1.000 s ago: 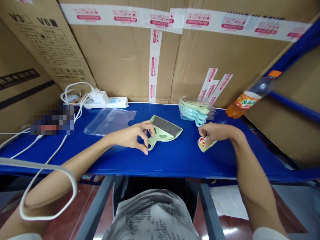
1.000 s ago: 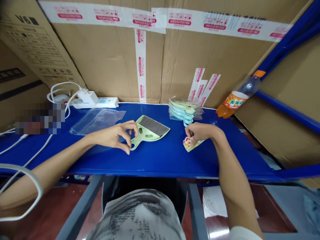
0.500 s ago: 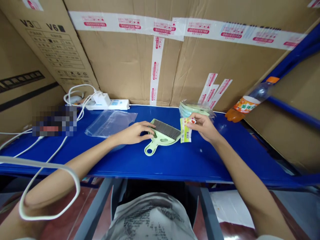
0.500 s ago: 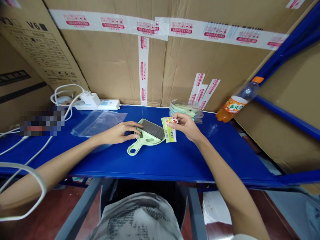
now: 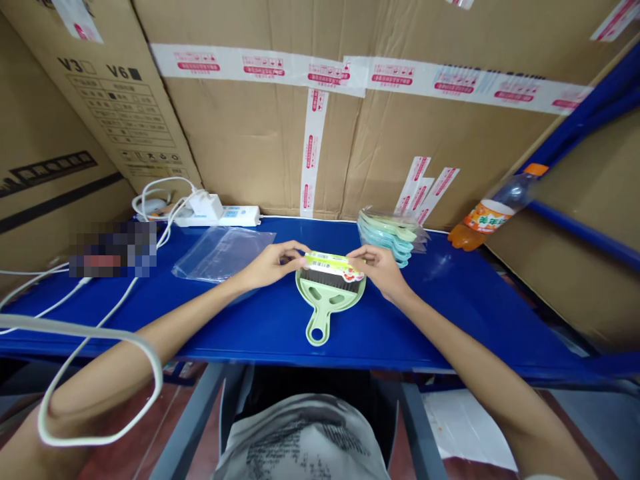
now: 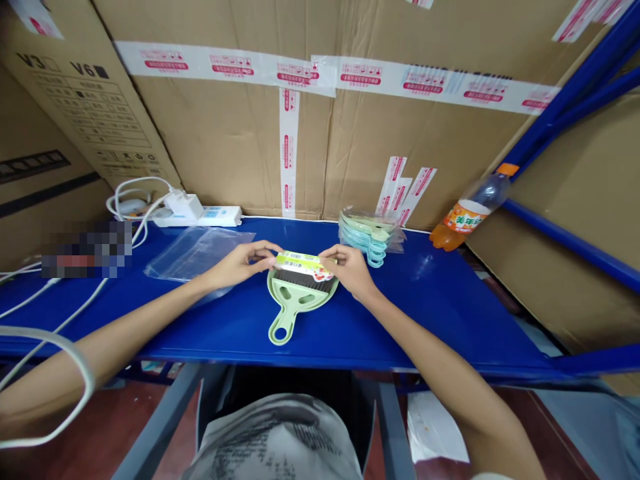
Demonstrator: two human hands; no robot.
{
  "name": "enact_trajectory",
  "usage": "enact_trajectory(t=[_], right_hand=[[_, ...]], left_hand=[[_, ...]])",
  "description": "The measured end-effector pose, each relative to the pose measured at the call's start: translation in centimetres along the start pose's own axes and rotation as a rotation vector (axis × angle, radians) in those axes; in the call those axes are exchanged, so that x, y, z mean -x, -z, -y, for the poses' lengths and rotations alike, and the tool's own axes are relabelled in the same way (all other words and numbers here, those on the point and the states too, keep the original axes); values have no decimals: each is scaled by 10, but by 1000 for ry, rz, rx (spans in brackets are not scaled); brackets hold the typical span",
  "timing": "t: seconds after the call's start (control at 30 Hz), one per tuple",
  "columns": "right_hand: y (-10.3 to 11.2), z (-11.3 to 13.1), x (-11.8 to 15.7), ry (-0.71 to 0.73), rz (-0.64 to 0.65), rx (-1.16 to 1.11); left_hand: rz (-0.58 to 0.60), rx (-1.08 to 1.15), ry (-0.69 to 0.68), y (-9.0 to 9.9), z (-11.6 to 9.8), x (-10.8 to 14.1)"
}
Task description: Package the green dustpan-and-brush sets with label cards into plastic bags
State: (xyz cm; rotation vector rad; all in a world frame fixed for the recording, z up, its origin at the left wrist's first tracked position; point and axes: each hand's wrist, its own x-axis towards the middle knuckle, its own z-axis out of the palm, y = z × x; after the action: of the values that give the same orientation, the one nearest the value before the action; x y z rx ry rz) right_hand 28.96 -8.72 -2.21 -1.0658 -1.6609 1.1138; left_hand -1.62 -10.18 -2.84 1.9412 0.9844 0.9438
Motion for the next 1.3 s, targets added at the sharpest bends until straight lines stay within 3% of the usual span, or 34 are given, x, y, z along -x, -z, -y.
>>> enact_trajectory(t=[0.17,0.27,0.53,0.77,1.0,1.3], right_hand=[[0,-9,-2,133,34,336],[3,-9,-5,226,63,504],[8,-10,-6,244,142,588],[11,-8,-6,267,60,617],[34,-7,-10,255,276,636],[37,-8,-9,187,242,795]], left_hand=[[-40,-233,-114,-6,1,2],[2,-337,-206,-6,-1,4],[80,-417,-354,-5,-1,5],[135,-378,-332,2,-3,5],[356,-382,-328,20,5,4],[265,-437,-286,11,11,4]])
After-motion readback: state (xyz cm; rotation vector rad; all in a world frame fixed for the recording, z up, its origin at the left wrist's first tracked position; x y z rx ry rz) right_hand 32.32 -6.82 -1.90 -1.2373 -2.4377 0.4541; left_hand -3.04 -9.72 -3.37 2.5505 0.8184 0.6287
